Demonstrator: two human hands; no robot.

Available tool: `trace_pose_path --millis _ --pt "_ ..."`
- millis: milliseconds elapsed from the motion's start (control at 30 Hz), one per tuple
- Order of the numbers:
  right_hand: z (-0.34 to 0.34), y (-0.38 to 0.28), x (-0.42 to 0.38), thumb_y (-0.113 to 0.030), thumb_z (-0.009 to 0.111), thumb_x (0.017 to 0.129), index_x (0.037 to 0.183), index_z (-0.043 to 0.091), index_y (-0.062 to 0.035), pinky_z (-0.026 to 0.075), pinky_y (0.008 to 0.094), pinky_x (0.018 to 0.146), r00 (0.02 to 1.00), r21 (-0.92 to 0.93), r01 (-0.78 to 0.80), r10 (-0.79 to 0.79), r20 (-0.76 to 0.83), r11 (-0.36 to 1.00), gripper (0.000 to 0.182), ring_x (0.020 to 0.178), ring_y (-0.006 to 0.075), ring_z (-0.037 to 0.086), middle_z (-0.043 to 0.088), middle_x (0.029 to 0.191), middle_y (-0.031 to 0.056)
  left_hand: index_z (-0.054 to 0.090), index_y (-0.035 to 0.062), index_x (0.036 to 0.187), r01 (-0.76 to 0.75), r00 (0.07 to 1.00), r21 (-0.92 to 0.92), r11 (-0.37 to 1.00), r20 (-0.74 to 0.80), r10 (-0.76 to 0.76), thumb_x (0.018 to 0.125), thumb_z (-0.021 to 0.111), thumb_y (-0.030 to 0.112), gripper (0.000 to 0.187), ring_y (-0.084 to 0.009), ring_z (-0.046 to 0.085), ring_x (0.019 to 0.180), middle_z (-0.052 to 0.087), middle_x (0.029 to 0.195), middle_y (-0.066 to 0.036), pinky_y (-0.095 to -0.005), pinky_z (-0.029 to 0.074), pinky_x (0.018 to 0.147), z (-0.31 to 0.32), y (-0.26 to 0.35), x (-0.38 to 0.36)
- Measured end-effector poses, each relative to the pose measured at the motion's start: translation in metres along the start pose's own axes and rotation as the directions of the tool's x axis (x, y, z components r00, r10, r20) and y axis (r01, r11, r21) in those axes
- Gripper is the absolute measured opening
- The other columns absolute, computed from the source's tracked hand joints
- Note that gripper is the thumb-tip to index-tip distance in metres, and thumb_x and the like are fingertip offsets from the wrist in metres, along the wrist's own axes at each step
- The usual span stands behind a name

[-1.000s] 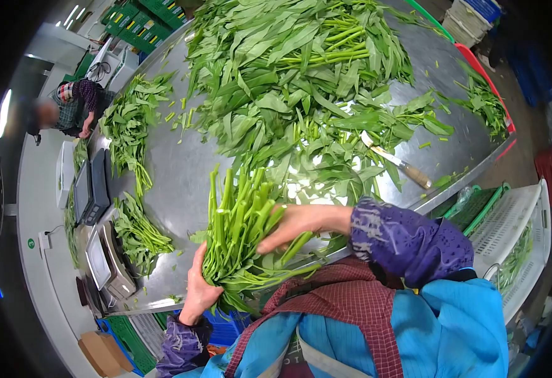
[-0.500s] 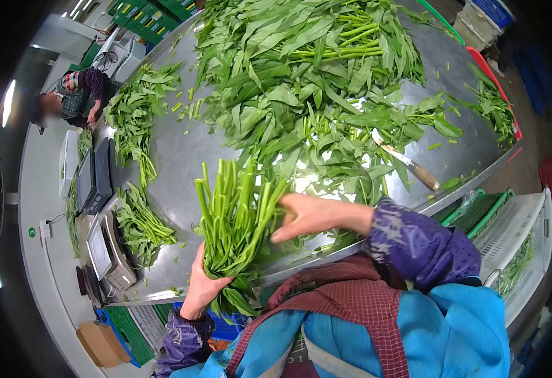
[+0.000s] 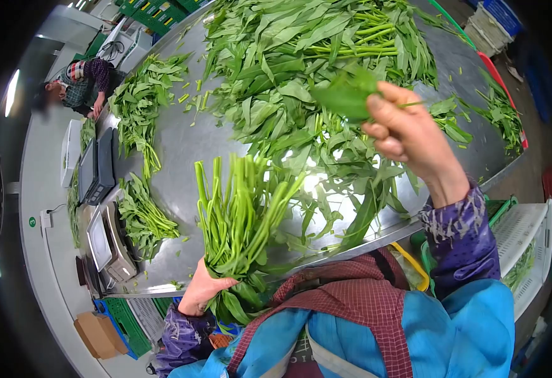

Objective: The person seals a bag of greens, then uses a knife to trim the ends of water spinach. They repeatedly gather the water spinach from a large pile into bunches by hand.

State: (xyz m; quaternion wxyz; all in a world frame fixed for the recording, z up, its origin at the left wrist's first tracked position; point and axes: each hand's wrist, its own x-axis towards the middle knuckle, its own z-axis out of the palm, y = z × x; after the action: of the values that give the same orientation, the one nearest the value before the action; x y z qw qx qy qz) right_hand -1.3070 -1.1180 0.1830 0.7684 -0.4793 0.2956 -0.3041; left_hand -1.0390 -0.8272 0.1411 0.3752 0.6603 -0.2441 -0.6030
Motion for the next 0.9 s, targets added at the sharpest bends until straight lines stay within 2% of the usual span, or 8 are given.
trace_pose_path --millis 167,200,267,333,433,500,567,900 --pt "0.024 0.03 -0.011 -0.019 0.054 0.088 0.105 0.053 -0.0068 0.026 0.0166 0.035 0.961 -0.066 -0.183 0.193 0.198 0.981 0.021 0.042 0.0005 0.036 0.049 0.06 -0.0028 0.041 -0.0006 0.125 0.038 0.999 -0.115 0.993 -0.029 -0.042 0.065 0.074 -0.001 0.068 -0.018 0.049 0.108 0.053 0.118 -0.008 -0.0311 0.038 0.094 0.011 0.007 0.0" --pt "0.037 0.064 -0.007 -0.019 0.06 0.083 0.103 0.052 -0.0031 0.033 0.0237 0.037 0.907 -0.439 0.383 -0.242 0.344 0.813 0.027 0.043 0.0041 0.041 0.048 0.057 -0.0011 0.041 -0.0006 0.125 0.039 0.999 -0.112 0.993 -0.029 -0.042 0.065 0.074 -0.001 0.068 -0.018 0.049 0.108 0.053 0.118 -0.008 -0.0311 0.038 0.094 0.011 0.006 0.002" --pt "0.07 0.075 -0.021 -0.02 0.064 0.078 0.094 0.053 0.0 0.041 0.0283 0.044 0.905 -0.555 0.225 0.04 0.424 0.801 0.027 0.048 0.0103 0.048 0.049 0.058 0.002 0.038 0.0003 0.128 0.068 0.996 -0.132 0.989 0.06 -0.061 0.064 0.075 0.0 0.073 -0.0183 0.046 0.111 0.05 0.121 -0.008 -0.0312 0.035 0.096 0.01 0.003 0.005" --pt "0.098 0.123 -0.027 -0.018 0.065 0.076 0.086 0.053 0.0002 0.043 0.0282 0.05 0.903 -0.785 0.415 -0.107 0.415 0.46 0.024 0.053 0.0145 0.052 0.051 0.06 0.0047 0.036 0.0009 0.129 0.134 0.989 -0.212 0.968 0.098 -0.115 0.064 0.074 -0.001 0.076 -0.0184 0.044 0.113 0.048 0.123 -0.007 -0.0315 0.034 0.097 0.023 0.005 0.003" --pt "0.091 0.128 -0.009 -0.019 0.065 0.076 0.08 0.051 -0.0001 0.043 0.026 0.052 0.767 -0.644 0.639 -0.413 0.491 0.421 0.024 0.055 0.0169 0.054 0.053 0.062 0.0052 0.033 0.002 0.132 0.211 0.974 -0.279 0.937 0.14 -0.178 0.063 0.075 -0.001 0.081 -0.0182 0.041 0.117 0.044 0.126 -0.007 -0.0318 0.032 0.099 0.024 0.0 0.0" --pt "0.07 0.1 0.016 -0.018 0.06 0.08 0.081 0.05 -0.0009 0.042 0.0263 0.05 0.871 -0.523 0.444 -0.488 0.06 0.728 0.02 0.054 0.0146 0.053 0.052 0.061 0.002 0.033 0.0028 0.132 0.225 0.973 -0.244 0.943 0.105 -0.205 0.062 0.075 0.001 0.082 -0.0184 0.042 0.116 0.045 0.126 -0.006 -0.0314 0.032 0.099 0.022 -0.004 -0.005" --pt "0.041 0.053 0.019 -0.019 0.053 0.085 0.086 0.052 -0.005 0.039 0.0223 0.051 0.984 -0.301 0.029 -0.08 -0.159 0.953 0.014 0.058 0.0077 0.047 0.049 0.066 -0.0025 0.033 0.003 0.132 0.24 0.97 -0.287 0.927 0.096 -0.222 0.062 0.076 0.002 0.082 -0.0187 0.042 0.116 0.046 0.125 -0.006 -0.0312 0.032 0.099 0.017 -0.007 -0.008" --pt "0.097 0.129 -0.008 -0.02 0.061 0.076 0.108 0.048 0.0009 0.04 0.0308 0.047 0.877 -0.697 0.438 -0.097 0.471 0.568 0.04 0.049 0.0174 0.052 0.044 0.053 0.0097 0.035 0.0032 0.131 0.169 0.979 -0.164 0.972 0.143 -0.146 0.064 0.073 -0.002 0.077 -0.0194 0.05 0.109 0.051 0.119 -0.007 -0.0315 0.039 0.094 0.021 -0.006 -0.004"
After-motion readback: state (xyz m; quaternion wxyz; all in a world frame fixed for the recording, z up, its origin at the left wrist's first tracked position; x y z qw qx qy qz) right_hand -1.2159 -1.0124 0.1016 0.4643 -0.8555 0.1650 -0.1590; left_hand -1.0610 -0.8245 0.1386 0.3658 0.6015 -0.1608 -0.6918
